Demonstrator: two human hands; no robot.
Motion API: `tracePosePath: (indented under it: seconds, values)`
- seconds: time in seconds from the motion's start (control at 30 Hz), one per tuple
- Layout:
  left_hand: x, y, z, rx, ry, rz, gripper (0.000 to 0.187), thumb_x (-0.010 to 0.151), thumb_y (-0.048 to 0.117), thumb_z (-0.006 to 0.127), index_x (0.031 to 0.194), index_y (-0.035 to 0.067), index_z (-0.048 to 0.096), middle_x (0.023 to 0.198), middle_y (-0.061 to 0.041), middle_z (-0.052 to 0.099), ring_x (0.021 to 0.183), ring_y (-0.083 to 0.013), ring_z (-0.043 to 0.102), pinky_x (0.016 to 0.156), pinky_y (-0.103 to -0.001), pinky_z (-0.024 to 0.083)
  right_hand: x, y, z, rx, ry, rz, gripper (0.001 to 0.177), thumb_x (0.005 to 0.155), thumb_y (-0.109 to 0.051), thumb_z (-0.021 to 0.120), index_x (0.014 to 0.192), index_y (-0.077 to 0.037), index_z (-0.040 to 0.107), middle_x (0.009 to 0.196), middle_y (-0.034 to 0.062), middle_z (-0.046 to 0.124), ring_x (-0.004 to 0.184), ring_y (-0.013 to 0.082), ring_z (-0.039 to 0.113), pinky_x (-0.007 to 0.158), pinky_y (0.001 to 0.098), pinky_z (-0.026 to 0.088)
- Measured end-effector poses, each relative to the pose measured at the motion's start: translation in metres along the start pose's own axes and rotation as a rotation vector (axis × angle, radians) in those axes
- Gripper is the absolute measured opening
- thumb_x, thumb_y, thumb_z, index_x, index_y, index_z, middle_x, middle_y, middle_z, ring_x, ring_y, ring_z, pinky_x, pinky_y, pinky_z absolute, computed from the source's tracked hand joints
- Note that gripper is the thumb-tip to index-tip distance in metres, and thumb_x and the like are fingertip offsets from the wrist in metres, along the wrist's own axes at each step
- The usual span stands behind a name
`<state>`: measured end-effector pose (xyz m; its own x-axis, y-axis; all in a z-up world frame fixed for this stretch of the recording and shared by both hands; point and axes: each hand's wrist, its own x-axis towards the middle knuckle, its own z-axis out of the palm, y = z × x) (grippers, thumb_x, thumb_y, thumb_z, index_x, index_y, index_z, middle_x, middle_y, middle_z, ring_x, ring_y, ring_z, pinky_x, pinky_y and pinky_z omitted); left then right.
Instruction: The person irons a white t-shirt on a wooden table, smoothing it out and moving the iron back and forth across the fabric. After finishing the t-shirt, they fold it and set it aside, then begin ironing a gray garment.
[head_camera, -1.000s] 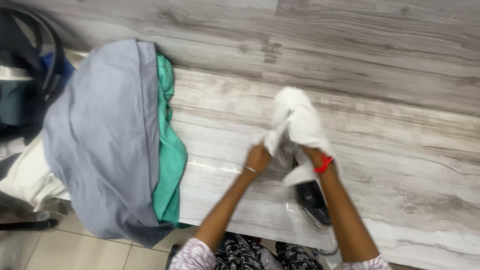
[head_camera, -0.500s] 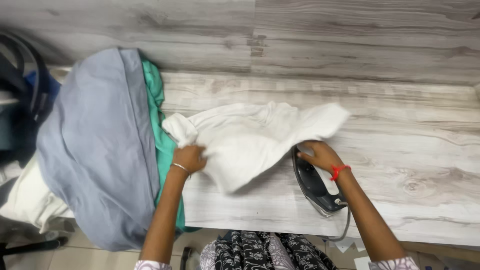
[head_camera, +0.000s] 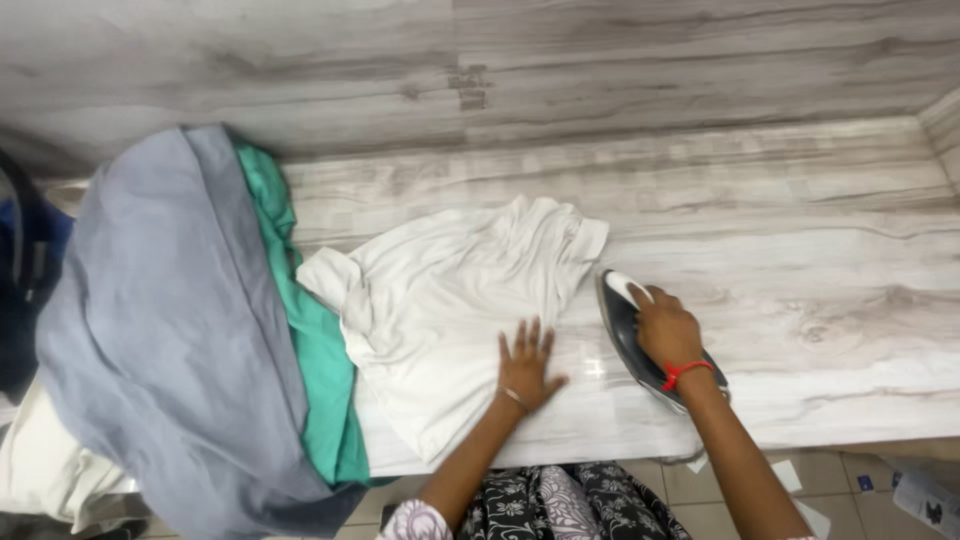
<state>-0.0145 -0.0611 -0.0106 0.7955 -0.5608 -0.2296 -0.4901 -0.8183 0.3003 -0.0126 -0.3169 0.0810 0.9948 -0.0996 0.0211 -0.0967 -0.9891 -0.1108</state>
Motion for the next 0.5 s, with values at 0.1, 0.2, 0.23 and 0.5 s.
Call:
tracePosePath:
  seconds: [0.1,0.2,0.23,0.5]
  values:
    - [-0.019,0.030,0.009,-0.002,-0.021,0.123,0.096,0.092,0.075,0.038,0.163,0.014,0.017,0.170,-0.015,0.003,0.156,-0.0339,-0.002,0.120,-0.065,-0.003,0.007,0.058,-0.004,-0.035,0.037,0.043,0.056,0.087,-0.014,0.065,0.142,-0.019,0.058,0.136,0.0096,0.063,0.113,0.0335,0.064,0.089,0.0488,0.055]
    - [-0.015,0.042,0.005,0.010,-0.088,0.268,0.093,0.092,0.076,0.032,0.162,0.016,0.019,0.170,-0.013,0.009,0.157,-0.0322,0.003,0.121,-0.063,-0.003,0.017,0.096,-0.016,-0.153,0.069,0.138,0.058,0.083,-0.020,0.068,0.141,-0.020,0.059,0.140,0.0125,0.061,0.124,0.0373,0.059,0.096,0.0582,0.048]
    - [-0.008,0.043,0.001,0.019,-0.097,0.321,0.092,0.092,0.076,0.031,0.162,0.016,0.021,0.170,-0.012,0.012,0.158,-0.0315,0.006,0.122,-0.062,-0.002,0.026,0.103,-0.018,-0.259,0.114,0.143,0.062,0.078,-0.026,0.071,0.138,-0.021,0.060,0.142,0.0147,0.059,0.129,0.0401,0.055,0.098,0.0629,0.044]
    - [0.022,0.025,-0.011,-0.335,0.261,-0.060,0.061,0.098,0.034,0.050,0.157,0.017,0.047,0.157,-0.009,0.054,0.142,-0.0279,0.051,0.119,-0.050,0.040,0.092,0.023,0.043,0.202,-0.176,-0.285,0.076,0.089,-0.043,0.067,0.157,-0.022,0.039,0.164,0.0139,0.031,0.153,0.0381,0.029,0.116,0.0607,0.037]
